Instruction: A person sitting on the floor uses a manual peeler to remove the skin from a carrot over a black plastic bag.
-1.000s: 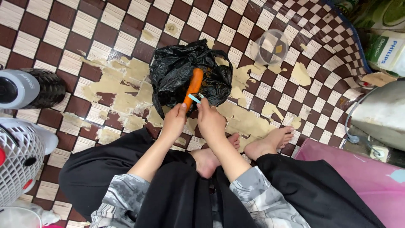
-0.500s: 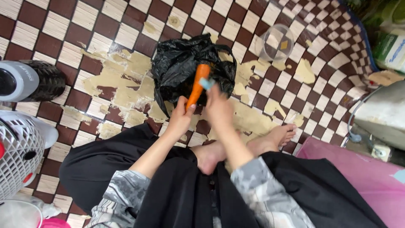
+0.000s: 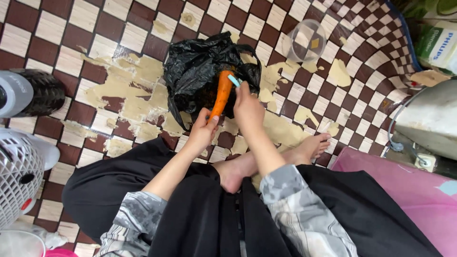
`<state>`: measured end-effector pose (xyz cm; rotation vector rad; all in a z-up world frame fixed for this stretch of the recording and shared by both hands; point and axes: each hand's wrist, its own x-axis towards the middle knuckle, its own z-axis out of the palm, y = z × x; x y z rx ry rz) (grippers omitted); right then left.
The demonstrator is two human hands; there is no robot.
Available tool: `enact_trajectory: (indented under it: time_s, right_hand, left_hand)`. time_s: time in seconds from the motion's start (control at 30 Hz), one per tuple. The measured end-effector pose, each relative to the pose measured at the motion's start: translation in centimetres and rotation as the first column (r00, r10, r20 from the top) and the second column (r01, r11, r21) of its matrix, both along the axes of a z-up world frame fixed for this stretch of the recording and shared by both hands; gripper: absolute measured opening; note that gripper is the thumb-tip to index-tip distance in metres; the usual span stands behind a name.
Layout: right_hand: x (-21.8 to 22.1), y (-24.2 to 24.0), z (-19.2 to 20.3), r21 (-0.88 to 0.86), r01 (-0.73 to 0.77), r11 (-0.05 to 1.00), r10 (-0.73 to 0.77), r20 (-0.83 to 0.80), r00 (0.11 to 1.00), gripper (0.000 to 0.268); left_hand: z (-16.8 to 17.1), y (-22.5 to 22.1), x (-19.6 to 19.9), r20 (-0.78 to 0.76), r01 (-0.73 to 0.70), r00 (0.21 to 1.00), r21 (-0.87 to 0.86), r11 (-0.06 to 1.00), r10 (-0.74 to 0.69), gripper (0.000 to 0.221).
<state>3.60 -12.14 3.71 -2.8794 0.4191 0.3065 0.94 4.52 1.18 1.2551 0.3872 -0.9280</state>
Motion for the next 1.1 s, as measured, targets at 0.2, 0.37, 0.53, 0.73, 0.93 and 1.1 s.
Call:
enact_trajectory:
  time_s: [0.2,0.37,0.53,0.73,0.93,1.1]
  right_hand:
    - [-3.2,3.3,1.8,0.083,-0.014,0.996,0.025,-0.130,0.991,0.031]
    - [0.4,0.7,1.9,0.023,0.028,0.999,-0.027,-0.029,0.999,0.027]
    - [-0.8,1.8,2.7,0.088,0.058,0.994,-0.053,-0.061,0.997,0.033]
    - [-2.0,2.4,2.5,0.054,-0.039,0.998,0.045,-0.117,0.992,0.031]
    - [-0.7,2.7,2.8,0.029,0.005,1.000,-0.002,-0.073,0.997,0.030]
    - [-2.6,3.6,2.5,-0.032,-0.116,0.993,0.114,-0.046,0.992,0.030]
  left_hand:
    - [0.9,0.9,0.7,-0.088,-0.081,0.993,-0.042,0.996,0.077,0.014]
    - [2.0,0.5,0.1,-0.124,-0.071,0.991,-0.135,0.988,0.054,0.014]
    - [1.4,0.5,0.3,-0.136,-0.095,0.988,-0.181,0.979,0.071,0.012]
    - [-0.3,0.6,0.2,-0.089,-0.077,0.993,-0.054,0.996,0.072,0.019]
    - [-2.4,0.2,-0.4,0.083,0.005,0.996,0.091,0.996,-0.012,0.020]
    - [-2.4,0.7,-0.5,0.099,0.097,0.987,0.281,0.955,-0.129,0.030]
